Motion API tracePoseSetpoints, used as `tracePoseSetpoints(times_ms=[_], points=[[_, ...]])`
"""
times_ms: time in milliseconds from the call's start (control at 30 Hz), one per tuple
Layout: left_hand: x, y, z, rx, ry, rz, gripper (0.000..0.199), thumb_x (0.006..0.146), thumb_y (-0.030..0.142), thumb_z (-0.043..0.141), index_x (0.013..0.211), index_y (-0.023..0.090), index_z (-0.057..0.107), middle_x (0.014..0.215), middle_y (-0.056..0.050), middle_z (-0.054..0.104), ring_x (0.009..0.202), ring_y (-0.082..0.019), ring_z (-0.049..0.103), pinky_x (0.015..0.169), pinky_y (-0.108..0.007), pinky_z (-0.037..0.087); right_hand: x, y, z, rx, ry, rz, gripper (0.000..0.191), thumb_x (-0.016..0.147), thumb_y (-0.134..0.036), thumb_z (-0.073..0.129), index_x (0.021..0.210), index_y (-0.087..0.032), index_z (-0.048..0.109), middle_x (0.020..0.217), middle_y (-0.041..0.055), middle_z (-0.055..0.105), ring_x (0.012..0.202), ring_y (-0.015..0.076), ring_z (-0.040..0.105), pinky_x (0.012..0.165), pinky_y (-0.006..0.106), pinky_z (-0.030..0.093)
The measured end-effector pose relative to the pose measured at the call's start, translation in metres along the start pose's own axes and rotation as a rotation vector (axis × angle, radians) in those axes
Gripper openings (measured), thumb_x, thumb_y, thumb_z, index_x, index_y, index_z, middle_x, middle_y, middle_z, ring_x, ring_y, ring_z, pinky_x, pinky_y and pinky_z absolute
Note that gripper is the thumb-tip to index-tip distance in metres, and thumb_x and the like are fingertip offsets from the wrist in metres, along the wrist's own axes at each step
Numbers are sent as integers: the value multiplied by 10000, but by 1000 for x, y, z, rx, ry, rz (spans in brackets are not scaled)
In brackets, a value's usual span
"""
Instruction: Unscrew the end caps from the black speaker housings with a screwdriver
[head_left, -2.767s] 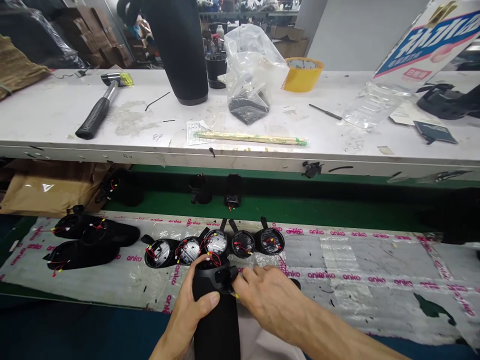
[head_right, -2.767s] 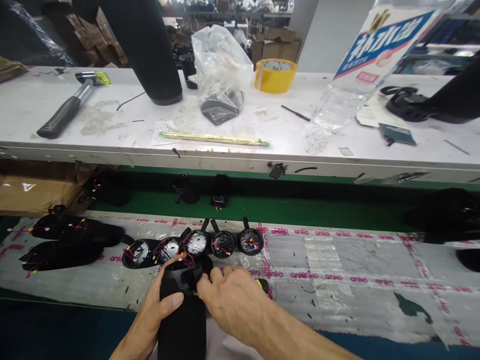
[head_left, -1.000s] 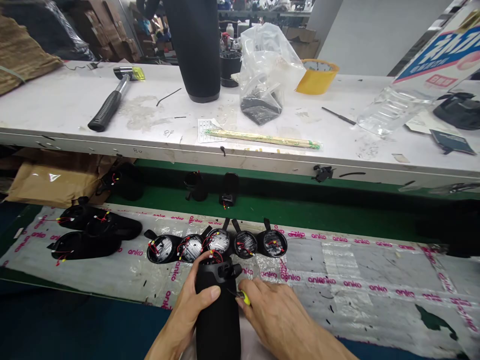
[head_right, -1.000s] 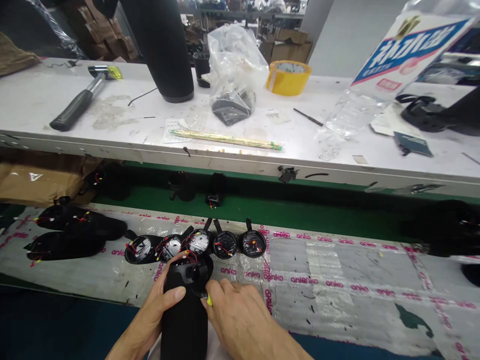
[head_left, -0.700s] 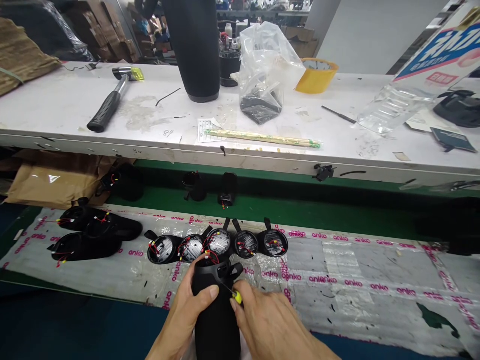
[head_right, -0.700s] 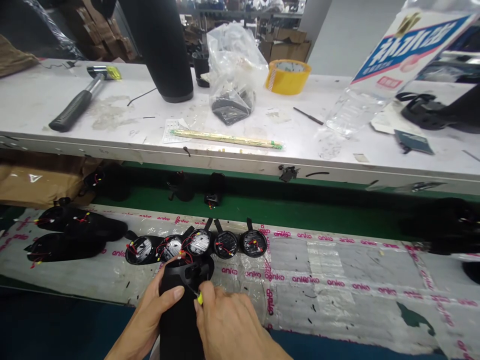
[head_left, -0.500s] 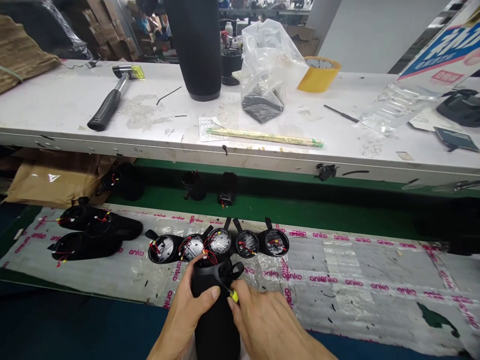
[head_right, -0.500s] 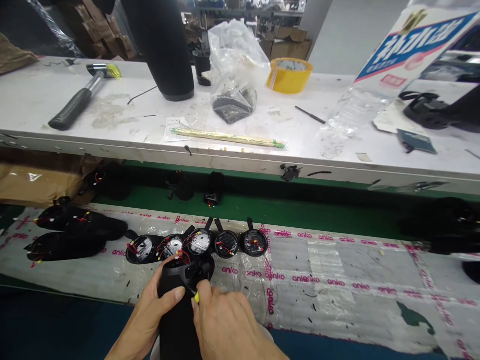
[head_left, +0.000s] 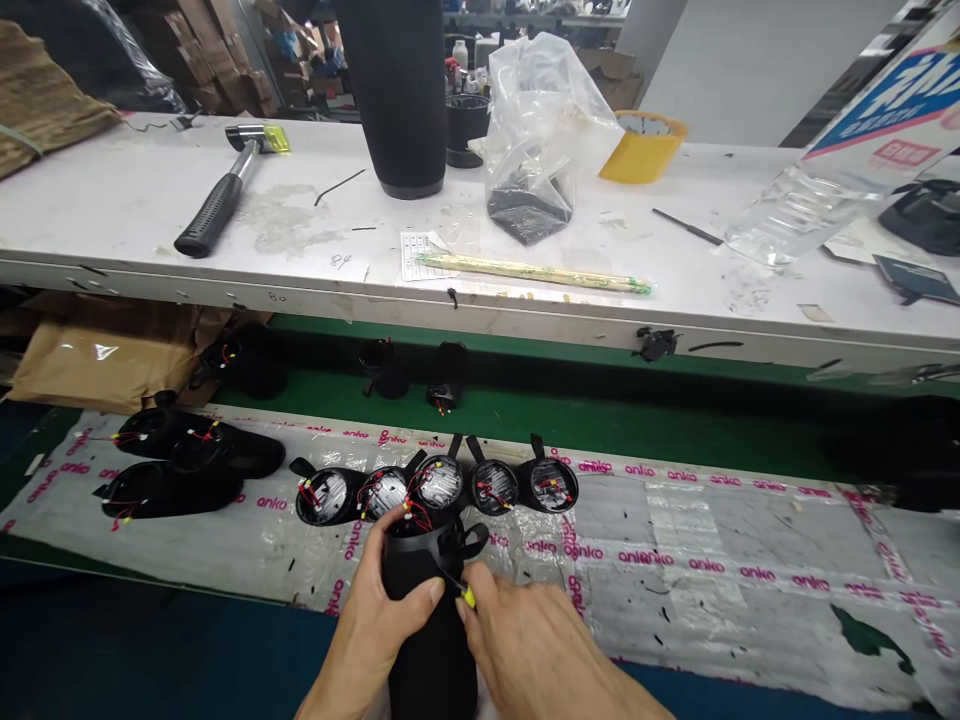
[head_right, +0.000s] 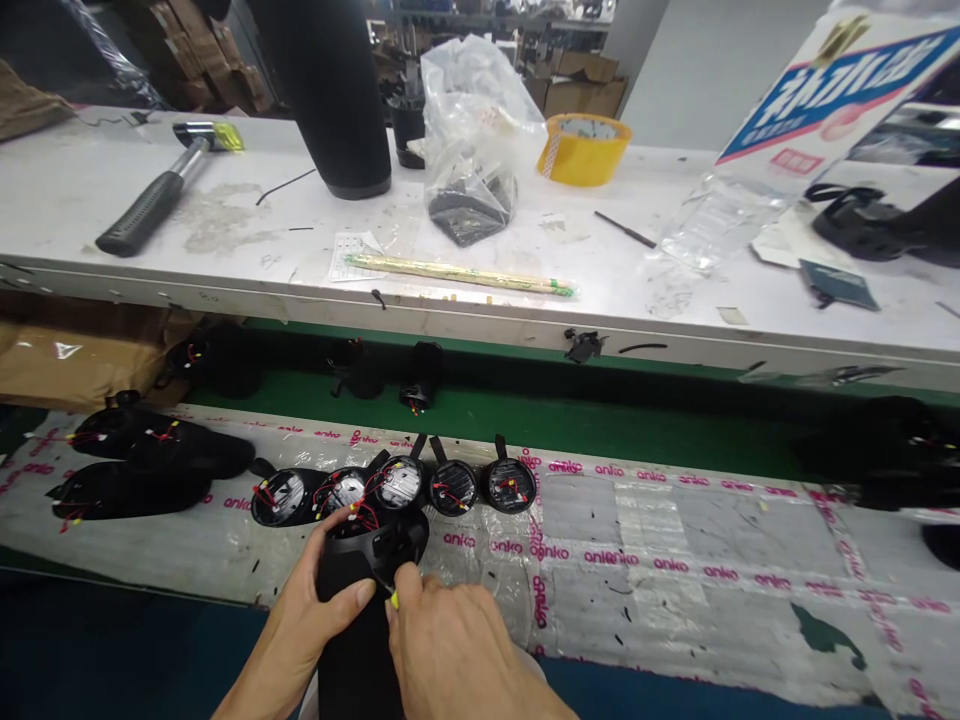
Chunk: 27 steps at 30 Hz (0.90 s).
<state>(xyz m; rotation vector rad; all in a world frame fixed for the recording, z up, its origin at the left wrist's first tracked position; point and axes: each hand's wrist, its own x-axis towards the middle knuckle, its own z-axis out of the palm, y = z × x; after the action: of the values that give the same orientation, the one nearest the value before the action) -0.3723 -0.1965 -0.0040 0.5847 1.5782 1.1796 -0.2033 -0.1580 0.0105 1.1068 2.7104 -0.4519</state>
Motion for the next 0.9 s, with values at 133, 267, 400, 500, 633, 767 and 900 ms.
tracePoseSetpoints(times_ms=[133, 267, 400, 500, 633, 767, 900], points=[[-2, 0, 1, 87, 28, 12, 809, 719, 458, 839, 1426, 253, 503, 1311, -119, 712, 1231, -398, 627, 1096, -503, 409, 4, -6, -8, -70, -87, 17, 105, 980, -155, 523, 1060, -214, 491, 696, 23, 723, 532, 280, 723, 425, 392, 202], [-5, 3, 5, 231, 125, 39, 753, 719, 437, 797, 1386, 217, 527, 1283, -150, 681, 1214, -418, 602, 1090, -539, 389, 9, -11, -14, -69, -133, 42, 192, 920, -113, 590, 1074, -195, 509, 716, 40, 740, 541, 294, 732, 389, 372, 261], [-9, 7, 10, 289, 186, 30, 686, 714, 414, 777, 1326, 214, 542, 1214, -141, 671, 1149, -418, 609, 1038, -535, 422, 12, -16, -21, -60, -178, 56, 261, 859, -58, 627, 1076, -169, 535, 737, 65, 742, 552, 296, 735, 376, 348, 317], [-9, 7, 12, 304, 204, 35, 670, 716, 390, 764, 1323, 219, 537, 1215, -133, 657, 1153, -411, 600, 1042, -535, 423, 13, -21, -21, -72, -183, 63, 251, 854, -24, 607, 1058, -156, 545, 753, 90, 738, 550, 284, 732, 379, 329, 340], [-7, 3, 11, 276, 207, 39, 679, 697, 378, 779, 1312, 206, 549, 1192, -135, 660, 1159, -410, 601, 1047, -543, 432, 16, -24, -14, -21, -126, 108, 248, 866, -10, 595, 1055, -159, 534, 745, 98, 742, 569, 288, 744, 386, 323, 316], [-7, -1, 7, 153, 175, 7, 744, 705, 523, 807, 1346, 249, 546, 1148, -93, 732, 1072, -374, 688, 965, -467, 516, 12, -17, -13, 62, -68, 76, 152, 945, -114, 591, 1058, -189, 522, 735, 46, 752, 581, 284, 752, 412, 353, 283], [-6, -5, 1, -99, 126, -121, 831, 687, 546, 863, 1402, 310, 509, 1186, -78, 774, 1086, -360, 731, 843, -385, 578, -6, -3, 1, 315, 188, 144, 128, 1041, -225, 463, 1165, -238, 494, 834, -6, 770, 615, 258, 752, 499, 346, 348]])
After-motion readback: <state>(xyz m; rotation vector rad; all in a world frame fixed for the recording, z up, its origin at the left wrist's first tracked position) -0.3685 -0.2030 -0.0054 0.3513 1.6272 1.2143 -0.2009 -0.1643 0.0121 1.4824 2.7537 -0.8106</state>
